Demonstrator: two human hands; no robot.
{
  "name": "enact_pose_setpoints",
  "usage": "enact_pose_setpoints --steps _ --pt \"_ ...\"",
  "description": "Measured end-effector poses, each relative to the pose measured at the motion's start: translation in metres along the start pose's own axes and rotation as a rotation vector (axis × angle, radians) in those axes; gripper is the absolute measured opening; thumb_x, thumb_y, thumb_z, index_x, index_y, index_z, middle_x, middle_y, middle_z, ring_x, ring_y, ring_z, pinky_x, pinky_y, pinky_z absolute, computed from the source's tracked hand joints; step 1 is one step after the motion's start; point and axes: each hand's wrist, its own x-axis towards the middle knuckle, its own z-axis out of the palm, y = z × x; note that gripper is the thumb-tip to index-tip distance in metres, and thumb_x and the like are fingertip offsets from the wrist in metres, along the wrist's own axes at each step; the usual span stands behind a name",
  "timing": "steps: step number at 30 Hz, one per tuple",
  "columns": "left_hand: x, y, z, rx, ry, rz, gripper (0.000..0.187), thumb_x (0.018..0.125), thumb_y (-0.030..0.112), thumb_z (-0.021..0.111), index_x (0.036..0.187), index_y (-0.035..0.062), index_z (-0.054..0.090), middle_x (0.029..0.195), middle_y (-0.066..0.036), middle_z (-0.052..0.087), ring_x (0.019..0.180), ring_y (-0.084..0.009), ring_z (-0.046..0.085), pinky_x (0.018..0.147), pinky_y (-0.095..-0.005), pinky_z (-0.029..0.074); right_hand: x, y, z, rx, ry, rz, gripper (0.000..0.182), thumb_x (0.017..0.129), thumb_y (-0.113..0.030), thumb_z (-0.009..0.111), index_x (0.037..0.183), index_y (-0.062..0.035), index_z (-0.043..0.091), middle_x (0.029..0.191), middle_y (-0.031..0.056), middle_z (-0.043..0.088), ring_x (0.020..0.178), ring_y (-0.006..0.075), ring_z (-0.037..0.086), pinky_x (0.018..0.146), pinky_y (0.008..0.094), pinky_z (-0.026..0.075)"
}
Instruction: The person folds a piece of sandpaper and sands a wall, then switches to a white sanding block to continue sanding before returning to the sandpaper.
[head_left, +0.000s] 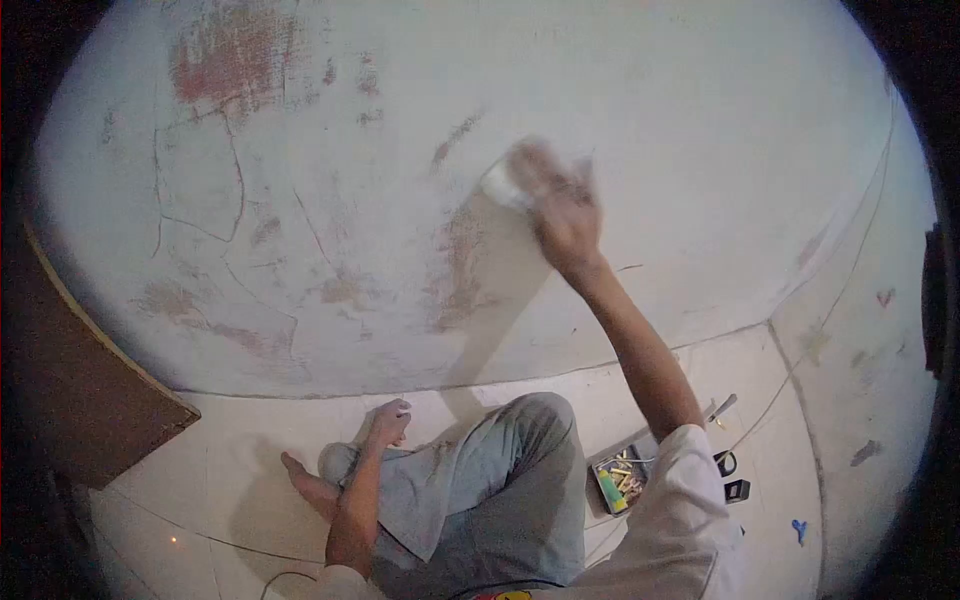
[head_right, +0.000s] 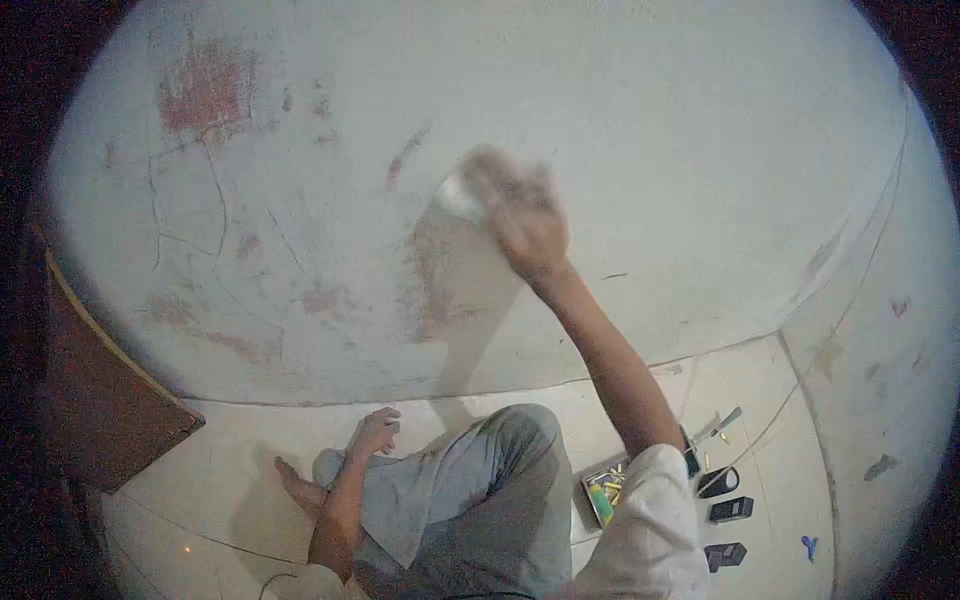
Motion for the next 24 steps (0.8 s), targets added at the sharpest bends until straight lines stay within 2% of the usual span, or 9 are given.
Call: enact_pose_setpoints --steps 2,5,6,7,9,10,13,17,24 --pt "0.000 0.004 0.001 -0.020 -0.004 0.035 0.038 0.085 0.011 0.056 0.122 0.0018 0.055 0.087 -0.014 0.066 0.056 -0.0186 0.063 0.044 -0.0332 0.054 0.006 0.000 -0.002 -0.017 0.129 0.112 0.042 0.089 -0.001 0.046 0.131 -0.0015 0.050 0.132 0.0147 0.054 0.135 0.0252 0.039 0.114 0.0520 0.010" --pt "-0.008 0.010 -0.001 -0.016 0.006 0.034 0.038 0.085 0.011 0.056 0.122 0.0022 0.055 0.088 -0.013 0.065 0.055 -0.0185 0.062 0.044 -0.0328 0.054 -0.075 -0.073 0.011 0.522 -0.451 0.042 0.046 0.084 -0.010 0.054 0.129 -0.0032 0.051 0.140 0.0142 0.047 0.128 0.0276 0.045 0.109 0.0477 0.031" --pt "-0.007 0.013 -0.002 -0.014 0.014 0.031 0.038 0.085 0.011 0.056 0.122 0.0022 0.055 0.088 -0.013 0.065 0.055 -0.0185 0.062 0.044 -0.0328 0.054 -0.108 -0.107 0.007 0.481 -0.564 -0.480 0.045 0.085 -0.009 0.053 0.130 -0.0035 0.050 0.135 0.0138 0.050 0.126 0.0290 0.047 0.105 0.0434 0.038" --pt "-0.006 0.015 -0.002 -0.056 0.001 0.010 0.038 0.086 0.013 0.057 0.123 0.0032 0.055 0.090 -0.012 0.065 0.055 -0.0179 0.061 0.044 -0.0326 0.053 -0.114 -0.134 -0.010 0.611 -0.560 -0.464 0.045 0.086 -0.012 0.054 0.130 -0.0022 0.050 0.130 0.0133 0.054 0.119 0.0314 0.052 0.102 0.0428 0.043" --pt "-0.002 0.013 0.000 -0.154 -0.013 -0.038 0.039 0.087 0.017 0.058 0.124 0.0052 0.054 0.093 -0.010 0.065 0.055 -0.0169 0.060 0.045 -0.0320 0.053 -0.150 -0.169 -0.015 0.885 -0.827 0.384 0.038 0.091 -0.017 0.054 0.125 0.0020 0.052 0.116 0.0126 0.061 0.107 0.0294 0.059 0.092 0.0433 0.050" --pt "0.004 -0.003 0.001 -0.282 -0.031 0.057 0.037 0.089 0.022 0.058 0.123 0.0073 0.056 0.093 -0.008 0.064 0.057 -0.0160 0.061 0.046 -0.0314 0.052 -0.158 -0.174 -0.006 0.907 -0.834 0.374 0.038 0.091 -0.017 0.054 0.125 0.0020 0.052 0.116 0.0126 0.061 0.107 0.0294 0.059 0.092 0.0433 0.050" --pt "-0.005 0.024 -0.011 -0.184 -0.064 0.002 0.040 0.094 0.035 0.053 0.121 0.0051 0.055 0.089 -0.006 0.065 0.063 -0.0161 0.060 0.048 -0.0300 0.050 -0.197 -0.204 0.017 1.404 -0.680 1.629 0.044 0.095 -0.032 0.056 0.118 0.0063 0.057 0.098 0.0117 0.065 0.093 0.0189 0.061 0.082 0.0358 0.051" --pt "-0.020 0.023 -0.018 -0.688 0.080 0.028 0.037 0.094 0.036 0.053 0.108 0.0047 0.065 0.095 -0.003 0.065 0.081 -0.0124 0.061 0.062 -0.0268 0.050 -0.254 -0.238 0.047 1.359 -0.750 1.574 0.052 0.089 -0.034 0.063 0.119 0.0084 0.056 0.113 0.0183 0.062 0.099 0.0237 0.061 0.086 0.0343 0.048" --pt "-0.078 0.066 -0.021 -0.487 0.089 0.135 0.032 0.087 0.019 0.066 0.107 -0.0055 0.061 0.089 -0.009 0.066 0.064 -0.0139 0.063 0.057 -0.0259 0.053 -0.218 -0.235 0.022 1.522 -0.872 1.664 0.040 0.088 -0.026 0.065 0.108 0.0088 0.061 0.098 0.0145 0.066 0.084 0.0183 0.063 0.076 0.0306 0.051"
